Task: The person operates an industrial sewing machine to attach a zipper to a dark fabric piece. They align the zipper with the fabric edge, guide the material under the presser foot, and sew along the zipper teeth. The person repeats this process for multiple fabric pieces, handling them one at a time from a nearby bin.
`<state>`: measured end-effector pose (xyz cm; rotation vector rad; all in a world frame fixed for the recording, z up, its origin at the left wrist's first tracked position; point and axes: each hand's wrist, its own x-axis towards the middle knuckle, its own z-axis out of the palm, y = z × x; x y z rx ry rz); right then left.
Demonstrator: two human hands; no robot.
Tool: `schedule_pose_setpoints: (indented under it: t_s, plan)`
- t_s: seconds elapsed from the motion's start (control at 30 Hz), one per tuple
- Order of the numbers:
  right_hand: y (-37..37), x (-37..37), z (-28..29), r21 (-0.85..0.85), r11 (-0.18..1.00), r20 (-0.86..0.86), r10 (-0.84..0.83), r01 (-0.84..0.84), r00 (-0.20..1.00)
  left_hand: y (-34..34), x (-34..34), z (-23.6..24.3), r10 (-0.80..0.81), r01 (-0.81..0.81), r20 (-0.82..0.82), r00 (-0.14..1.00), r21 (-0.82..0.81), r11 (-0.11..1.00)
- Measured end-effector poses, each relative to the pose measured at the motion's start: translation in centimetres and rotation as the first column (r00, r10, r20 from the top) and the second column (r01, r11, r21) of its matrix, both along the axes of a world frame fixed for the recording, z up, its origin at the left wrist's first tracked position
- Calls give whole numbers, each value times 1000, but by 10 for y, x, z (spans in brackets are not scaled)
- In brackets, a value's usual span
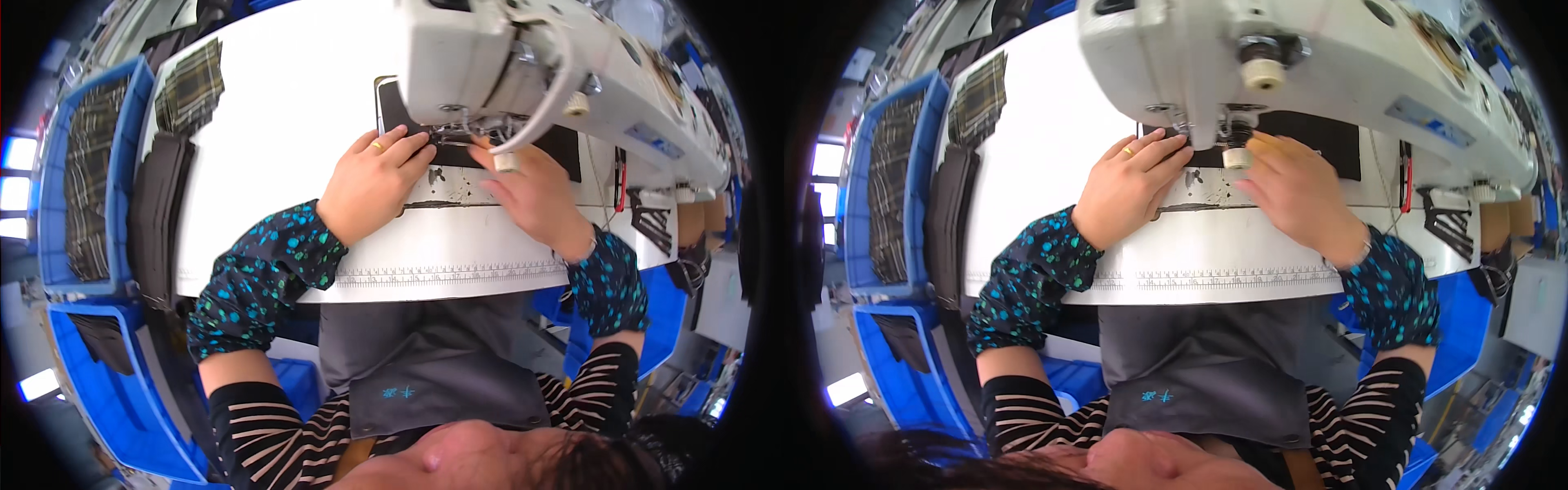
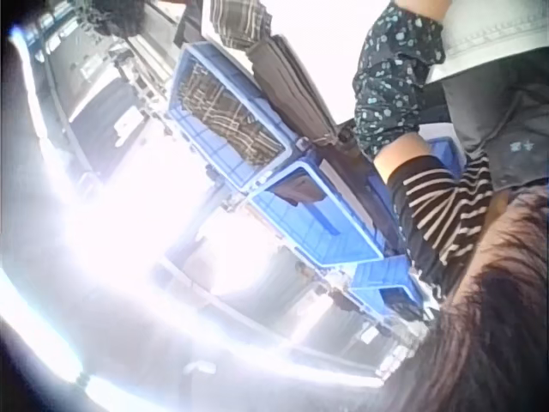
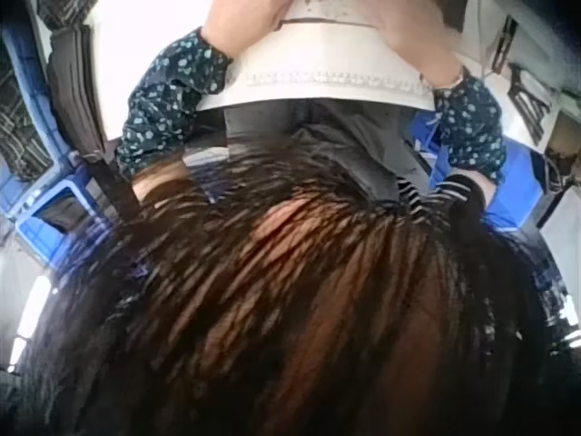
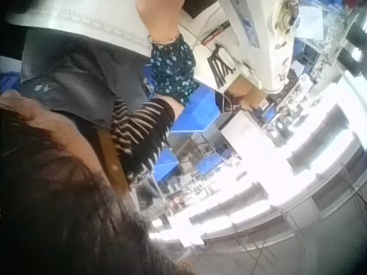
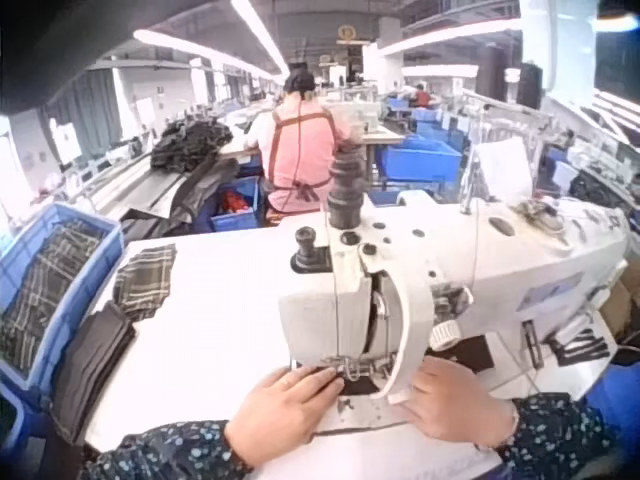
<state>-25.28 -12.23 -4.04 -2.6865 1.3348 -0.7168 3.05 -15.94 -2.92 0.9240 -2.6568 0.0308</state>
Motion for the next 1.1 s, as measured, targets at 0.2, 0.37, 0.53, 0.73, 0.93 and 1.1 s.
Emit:
schedule_pose_setpoints:
  t_s: [0.2, 0.37, 0.53, 0.73, 0.93, 1.1]
  plan:
    - [-21, 25, -8, -29, 999, 41, 21, -19, 999, 4, -2, 2, 30, -29, -14, 999, 20, 999]
    - [-22, 25, -5, -63, 998, 33, 26, -24, 999, 3, -2, 3, -1, 1, 13, 1000, -25, 1000]
    - [-26, 24, -8, -96, 995, -45, 32, -36, 998, 3, 1, 5, 5, -10, 93, 996, 52, 999]
    - [-25, 25, -8, -140, 989, -40, 39, -45, 998, 5, 2, 6, 16, -21, 116, 993, 47, 999]
    - [-23, 26, -7, -65, 997, -26, 27, -28, 999, 3, 2, 6, 22, -27, 110, 994, 45, 999]
    - [-22, 25, -6, -63, 998, -30, 15, -17, 999, 1, 1, 6, 19, -24, 97, 995, 55, 998]
